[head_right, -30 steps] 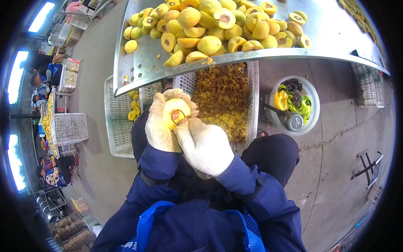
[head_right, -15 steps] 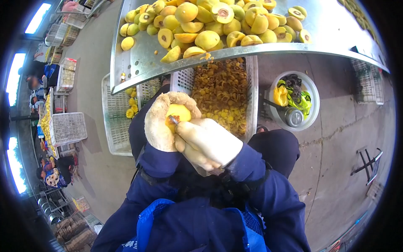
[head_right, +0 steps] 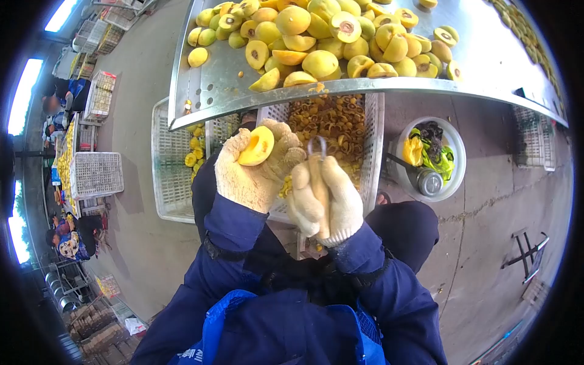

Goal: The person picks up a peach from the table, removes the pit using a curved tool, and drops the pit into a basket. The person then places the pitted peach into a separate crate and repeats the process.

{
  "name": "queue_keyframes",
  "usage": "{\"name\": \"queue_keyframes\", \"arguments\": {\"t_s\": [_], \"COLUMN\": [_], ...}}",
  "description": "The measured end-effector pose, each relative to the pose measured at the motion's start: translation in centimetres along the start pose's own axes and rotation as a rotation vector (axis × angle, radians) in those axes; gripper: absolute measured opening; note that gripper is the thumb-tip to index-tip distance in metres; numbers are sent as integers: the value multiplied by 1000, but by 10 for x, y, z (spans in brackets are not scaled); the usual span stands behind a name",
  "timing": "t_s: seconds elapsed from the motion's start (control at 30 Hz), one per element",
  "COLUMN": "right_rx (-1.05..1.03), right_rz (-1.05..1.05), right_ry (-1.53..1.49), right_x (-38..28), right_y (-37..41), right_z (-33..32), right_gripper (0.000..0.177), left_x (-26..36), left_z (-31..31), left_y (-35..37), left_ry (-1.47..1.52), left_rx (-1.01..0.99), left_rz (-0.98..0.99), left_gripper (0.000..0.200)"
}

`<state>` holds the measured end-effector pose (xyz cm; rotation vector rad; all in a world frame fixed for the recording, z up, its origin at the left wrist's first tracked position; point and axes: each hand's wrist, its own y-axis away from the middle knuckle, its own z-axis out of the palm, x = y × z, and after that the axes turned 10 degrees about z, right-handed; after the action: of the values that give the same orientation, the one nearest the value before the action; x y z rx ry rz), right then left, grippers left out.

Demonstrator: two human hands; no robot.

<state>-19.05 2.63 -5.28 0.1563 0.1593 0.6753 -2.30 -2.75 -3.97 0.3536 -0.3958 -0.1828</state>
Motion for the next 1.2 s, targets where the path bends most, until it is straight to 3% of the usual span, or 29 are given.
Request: {"name": "queue_keyframes", "arguments": {"t_s": [0.07, 0.1, 0.17, 0.2, 0.3, 0.33, 0.43, 0.53, 0.83, 0.93, 1.03, 1.07, 1.1, 1.2], "right_rx": [47, 200, 532, 540, 582, 590, 573, 588, 844, 864, 1082, 1088, 1044, 971], "right_rz": [4, 89, 47, -302, -563, -507, -488, -592, -818, -765, -629, -528, -569, -396], "right_ry": [104, 305, 1024, 1474, 1706, 1780, 1805, 1904, 2065, 2067, 1975, 1989, 1944, 1655], "right_x": [3, -5, -3, 6, 8, 4, 1, -2, 6, 5, -7, -12, -10, -9], "right_y": [-3, 2, -2, -5, -11, -8, -7, -9, -18, -22, -31, -30, -28, -23], "right_z": [5, 13, 41, 25, 26, 29, 26, 26, 14, 5, -31, -37, -35, -16], "right_gripper": [57, 48, 35, 24, 24, 25, 25, 22, 20, 19, 21, 26, 25, 28], "left_x": [-3, -5, -6, -5, -3, -3, -2, -12, -19, -25, -15, -8, 10, 122], "left_z": [-4, -4, -6, -8, -13, -10, -13, -13, -6, -21, 6, 2, -4, -21], "left_y": [0, 0, 3, 4, 7, 9, 13, 10, 13, 9, 27, 28, 29, 24], "left_ry": [51, 50, 48, -45, -322, -347, -458, -597, -738, -851, -906, -943, -992, -1601], "left_rx": [0, 15, 51, 63, 98, 113, 104, 256, 181, 193, 263, 216, 159, 97], "left_rz": [-33, -42, -59, -18, 99, 121, 165, 342, 443, 508, 409, 452, 494, 616], "left_gripper": [40, 41, 41, 41, 39, 39, 38, 40, 35, 37, 39, 42, 45, 41]}}
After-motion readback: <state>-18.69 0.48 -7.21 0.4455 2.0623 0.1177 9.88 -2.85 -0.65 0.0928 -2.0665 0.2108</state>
